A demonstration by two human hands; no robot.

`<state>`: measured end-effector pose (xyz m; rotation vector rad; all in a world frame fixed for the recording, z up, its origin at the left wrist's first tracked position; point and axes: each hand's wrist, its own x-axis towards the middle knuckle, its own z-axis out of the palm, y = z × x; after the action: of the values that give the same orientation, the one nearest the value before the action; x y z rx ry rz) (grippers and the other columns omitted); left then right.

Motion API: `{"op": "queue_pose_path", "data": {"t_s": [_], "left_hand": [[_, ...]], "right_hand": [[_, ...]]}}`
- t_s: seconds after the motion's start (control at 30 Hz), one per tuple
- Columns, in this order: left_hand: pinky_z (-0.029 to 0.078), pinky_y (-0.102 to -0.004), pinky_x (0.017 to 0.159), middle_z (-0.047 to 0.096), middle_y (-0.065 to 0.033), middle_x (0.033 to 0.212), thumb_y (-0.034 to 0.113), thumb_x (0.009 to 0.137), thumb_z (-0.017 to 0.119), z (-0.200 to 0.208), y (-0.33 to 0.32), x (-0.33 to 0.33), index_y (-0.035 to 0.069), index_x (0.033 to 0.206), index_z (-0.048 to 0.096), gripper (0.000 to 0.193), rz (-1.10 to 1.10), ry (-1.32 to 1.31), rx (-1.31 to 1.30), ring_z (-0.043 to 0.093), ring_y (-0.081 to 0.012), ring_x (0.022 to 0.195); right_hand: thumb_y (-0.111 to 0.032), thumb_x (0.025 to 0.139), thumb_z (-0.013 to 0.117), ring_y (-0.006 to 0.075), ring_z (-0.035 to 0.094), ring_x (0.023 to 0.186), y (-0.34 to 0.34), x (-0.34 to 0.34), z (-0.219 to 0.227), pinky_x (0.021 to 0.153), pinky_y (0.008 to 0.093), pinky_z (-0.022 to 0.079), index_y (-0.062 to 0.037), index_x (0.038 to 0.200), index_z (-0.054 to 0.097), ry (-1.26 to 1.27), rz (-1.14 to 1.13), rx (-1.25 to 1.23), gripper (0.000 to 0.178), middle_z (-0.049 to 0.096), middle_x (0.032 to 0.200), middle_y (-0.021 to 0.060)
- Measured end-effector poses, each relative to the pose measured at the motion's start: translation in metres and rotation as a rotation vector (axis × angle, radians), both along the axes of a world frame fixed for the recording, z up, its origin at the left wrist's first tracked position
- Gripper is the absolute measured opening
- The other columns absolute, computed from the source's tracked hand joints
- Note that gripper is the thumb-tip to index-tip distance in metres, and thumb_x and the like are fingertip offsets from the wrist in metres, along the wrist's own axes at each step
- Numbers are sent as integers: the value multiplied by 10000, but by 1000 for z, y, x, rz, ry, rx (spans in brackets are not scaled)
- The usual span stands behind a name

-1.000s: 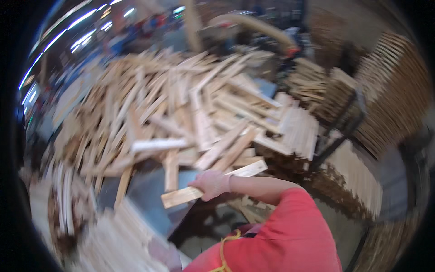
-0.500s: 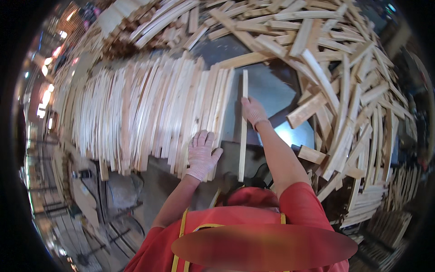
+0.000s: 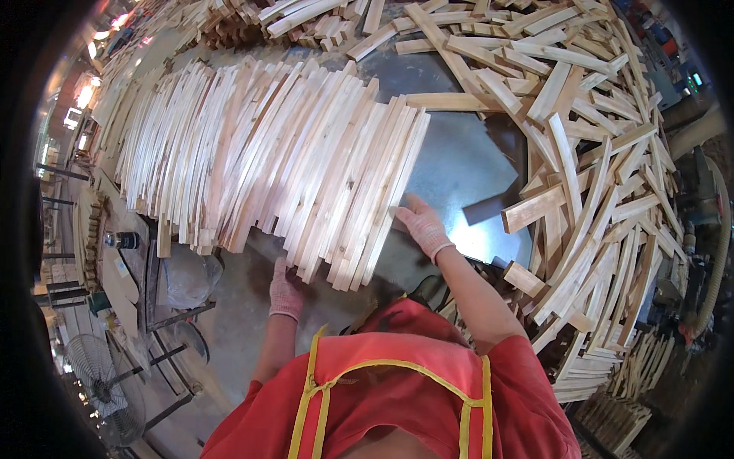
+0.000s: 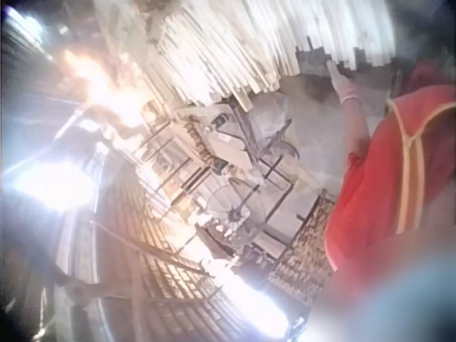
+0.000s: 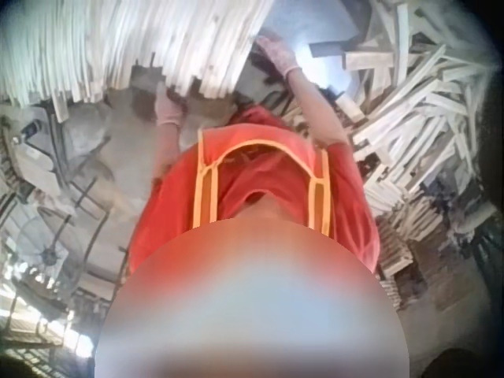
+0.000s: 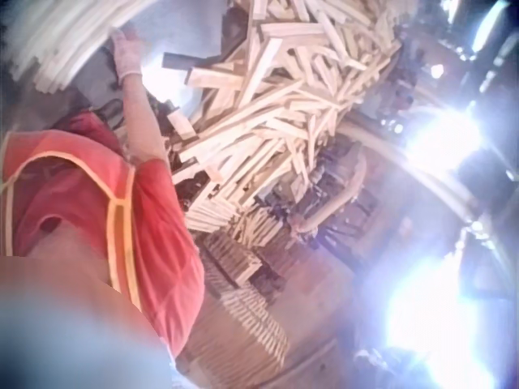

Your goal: The person gathers loose wooden planks from a large pile on a metal table and arranges them into a neat, aligned stack. They repeatedly pick up individual pieces or small bundles, align them with the growing stack, and place them down, maintaining a consistent orientation throughout the process.

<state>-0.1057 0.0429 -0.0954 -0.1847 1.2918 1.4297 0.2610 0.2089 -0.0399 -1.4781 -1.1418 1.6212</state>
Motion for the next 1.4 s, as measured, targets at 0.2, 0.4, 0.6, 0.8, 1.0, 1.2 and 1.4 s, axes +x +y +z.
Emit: {"op": "queue_pose_path", "data": {"t_s": [0.2, 0.4, 0.6, 0.8, 1.0, 1.2, 1.4], "left_hand": [[517, -357, 997, 711, -92, 1223, 332, 1032, 635, 33, 2, 33, 57, 1288, 667, 377, -660, 122, 22, 666, -223, 1139], [496, -354, 1048, 680, -126, 1372, 268, 1003, 683, 91, 51, 56, -41, 1380, 608, 494, -1303, 722, 212, 622, -197, 1248], [466, -324, 1081, 601, -86, 1413, 235, 1027, 701, 16, 152, 24, -68, 1549, 481, 642, -902, 679, 376, 567, -173, 1226], [524, -350, 973, 649, -113, 1285, 309, 1043, 685, 28, 247, 92, -86, 1412, 571, 552, -1055, 745, 175, 603, -209, 1067], [574, -391, 932, 690, -153, 1257, 190, 1026, 653, 49, 247, 123, -81, 1384, 582, 454, -939, 645, 138, 679, -245, 1026], [583, -384, 936, 666, -171, 1312, 86, 995, 635, 137, 226, 164, -41, 1502, 483, 544, -815, 763, 267, 672, -238, 1121], [493, -420, 1073, 676, -172, 1251, 29, 951, 649, 261, 271, 203, -58, 1452, 493, 532, -557, 955, 686, 654, -272, 1144]], "right_hand": [[-286, 989, 687, 245, 650, 1089, -4, -17, 13, 984, 345, 508, 12, 1365, 596, -10, -178, -54, 488, 724, 1216, 142], [-370, 928, 628, 365, 707, 1128, 9, 31, -6, 985, 437, 546, -13, 1291, 666, -348, -114, -21, 510, 738, 1192, 246], [-472, 896, 651, 460, 678, 1162, 39, 17, 51, 1046, 485, 527, 50, 1266, 654, -684, 42, 76, 640, 704, 1267, 302], [-521, 884, 684, 443, 655, 1246, 84, 48, 42, 1068, 478, 524, 69, 1332, 619, -618, 18, -58, 743, 673, 1308, 333], [-564, 851, 711, 437, 666, 1236, 96, 45, 31, 1080, 462, 521, 89, 1266, 680, -536, 49, 4, 774, 692, 1286, 328], [-481, 888, 725, 393, 699, 1143, 98, 65, 68, 1043, 453, 509, 25, 1404, 603, -316, 61, 18, 732, 733, 1221, 266], [-333, 829, 799, 325, 743, 1038, 122, 83, 223, 973, 418, 566, -60, 1418, 607, -345, -188, 450, 677, 745, 1223, 203]]}}
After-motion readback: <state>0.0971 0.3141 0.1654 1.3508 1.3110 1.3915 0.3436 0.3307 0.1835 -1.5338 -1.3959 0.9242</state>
